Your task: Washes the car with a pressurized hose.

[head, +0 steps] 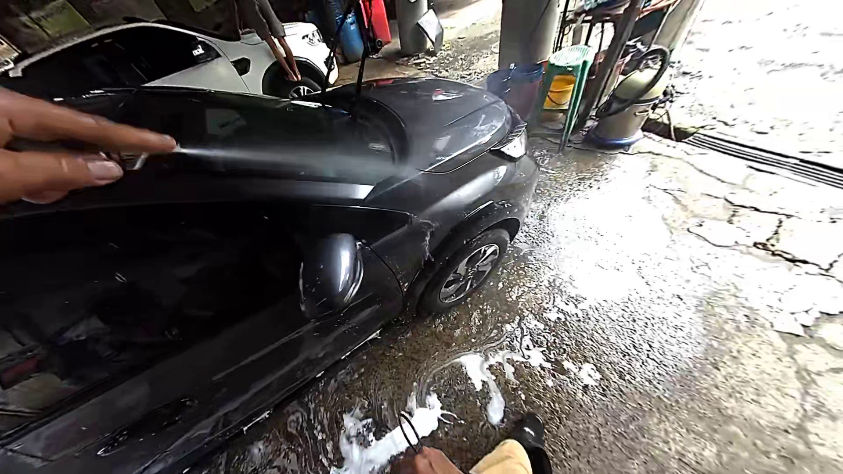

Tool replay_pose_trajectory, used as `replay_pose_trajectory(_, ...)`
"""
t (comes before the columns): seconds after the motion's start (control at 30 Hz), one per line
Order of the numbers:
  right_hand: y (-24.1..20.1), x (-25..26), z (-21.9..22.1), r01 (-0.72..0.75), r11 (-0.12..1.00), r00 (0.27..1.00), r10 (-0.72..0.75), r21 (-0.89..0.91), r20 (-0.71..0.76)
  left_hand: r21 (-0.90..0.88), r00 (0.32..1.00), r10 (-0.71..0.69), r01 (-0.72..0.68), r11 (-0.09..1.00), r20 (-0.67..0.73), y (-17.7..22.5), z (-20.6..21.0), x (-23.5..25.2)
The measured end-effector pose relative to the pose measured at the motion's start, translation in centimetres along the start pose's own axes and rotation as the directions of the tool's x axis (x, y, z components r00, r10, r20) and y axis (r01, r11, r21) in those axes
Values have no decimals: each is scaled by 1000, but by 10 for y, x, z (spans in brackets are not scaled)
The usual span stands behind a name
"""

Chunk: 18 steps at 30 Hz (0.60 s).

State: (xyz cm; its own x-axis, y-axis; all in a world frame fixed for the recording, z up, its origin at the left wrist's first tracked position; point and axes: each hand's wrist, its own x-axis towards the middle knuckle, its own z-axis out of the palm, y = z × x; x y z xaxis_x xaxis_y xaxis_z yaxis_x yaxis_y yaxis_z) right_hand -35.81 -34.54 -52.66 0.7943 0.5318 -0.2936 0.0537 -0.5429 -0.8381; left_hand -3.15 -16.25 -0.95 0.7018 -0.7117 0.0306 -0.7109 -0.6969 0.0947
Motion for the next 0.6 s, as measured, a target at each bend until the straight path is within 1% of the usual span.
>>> replay_pose_trajectory(0.03, 14, -11, -9, -19, 1000, 1000, 19, 17, -13, -15, 1000, 7, -7, 1000, -3, 15, 3, 15)
replay_pose_trajectory(0.1, 49, -37, -34, -53, 998, 996, 55, 35, -64, -3, 999, 2, -2, 1000, 44, 46, 8, 46)
replay_pose_trajectory(0.13, 62, -50, -49, -66, 997, 995, 69, 44, -77, 3, 999, -5, 5, 1000, 47, 55, 11, 62)
replay_pose_trajectory(0.17, 72, -63, -63, -75, 995, 994, 79, 58, -75, 3, 999, -27, 27, 1000, 36, 61, 9, 78)
replay_pose_trajectory(0.23, 85, -91, -93, -87, 993, 995, 90, 78, -38, -15, 992, -122, 122, 992, 25, 77, 13, 103)
replay_pose_trajectory(0.27, 90, -102, -106, -80, 994, 996, 82, 74, -29, -15, 987, -159, 159, 987, 30, 93, 14, 112)
replay_pose_trajectory(0.3, 96, -111, -117, -68, 995, 997, 69, 69, -20, 12, 980, -185, 185, 983, 69, 113, 12, 119)
replay_pose_trajectory(0.37, 107, -122, -133, -45, 997, 999, 46, 63, -13, 108, 950, -235, 216, 970, 208, 145, 2, 138)
replay_pose_trajectory(0.4, 114, -125, -139, -33, 997, 999, 34, 65, -17, 136, 932, -225, 194, 972, 283, 152, -5, 148)
replay_pose_trajectory(0.47, 123, -128, -151, -20, 998, 1000, 21, 57, -12, 113, 898, -202, 172, 979, 390, 150, -16, 166)
replay_pose_trajectory(0.53, 126, -127, -161, -27, 998, 1000, 27, 50, 7, 40, 851, -189, 194, 980, 490, 151, -16, 183)
replay_pose_trajectory(0.57, 125, -124, -167, -32, 999, 999, 32, 43, 14, 21, 828, -195, 216, 976, 526, 159, -13, 192)
replay_pose_trajectory(0.6, 123, -121, -172, -39, 998, 999, 38, 40, 27, 39, 817, -226, 243, 969, 531, 166, -10, 200)
